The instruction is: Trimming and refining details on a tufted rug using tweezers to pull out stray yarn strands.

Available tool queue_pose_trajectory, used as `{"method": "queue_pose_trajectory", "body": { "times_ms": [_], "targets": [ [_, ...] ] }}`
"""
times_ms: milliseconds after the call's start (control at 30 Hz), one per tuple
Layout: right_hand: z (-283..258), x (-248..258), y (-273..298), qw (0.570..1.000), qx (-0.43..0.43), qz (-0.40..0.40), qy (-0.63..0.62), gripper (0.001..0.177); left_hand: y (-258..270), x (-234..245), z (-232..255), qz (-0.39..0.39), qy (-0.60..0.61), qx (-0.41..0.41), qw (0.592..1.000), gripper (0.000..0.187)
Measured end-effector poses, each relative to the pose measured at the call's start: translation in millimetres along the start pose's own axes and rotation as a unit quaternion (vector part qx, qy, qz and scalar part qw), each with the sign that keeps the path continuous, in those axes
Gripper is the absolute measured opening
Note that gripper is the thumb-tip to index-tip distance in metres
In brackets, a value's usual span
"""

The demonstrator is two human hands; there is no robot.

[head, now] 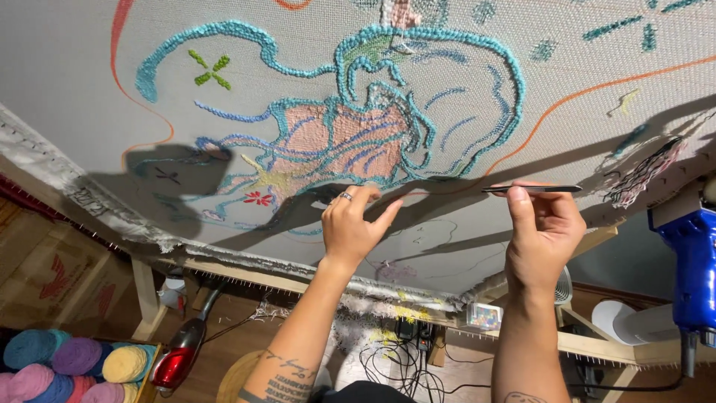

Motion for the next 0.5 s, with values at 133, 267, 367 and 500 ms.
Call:
{"method": "queue_pose_trajectory", "body": {
  "times_ms": [133,267,367,500],
  "targets": [
    [4.2,-12.3,11.0,1.0,-0.016,0.005,0.005,0.011,-3.3,-8.0,-9.5,0.01,-0.003,0.008,1.0,0.031],
    [-2.5,-22.4,15.0,1.0,-0.009,0.005,0.01,0.012,19.3,-16.0,-31.3,-0.046,-0.052,0.004,0.998,0.011],
    [-2.5,-30.4,16.1,1.0,-0.007,0.008,0.018,0.012,19.7,-2.8,-40.0,-0.041,-0.035,0.027,0.998,0.02],
    [1.6,-46.7,24.9,1.0,-0.018,-0.004,0.018,0.013,9.5,8.9,-49.0,0.012,-0.002,0.042,0.999,0.042]
  ]
}}
Point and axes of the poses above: each hand's wrist, its own y-axis away from the middle knuckle, its own x-axis out of the back of the hand, z = x × y, the point moved 6 cm from there along -y, towards the middle knuckle, and after that the axes turned 4 degrees about y, right-handed, at the moved point
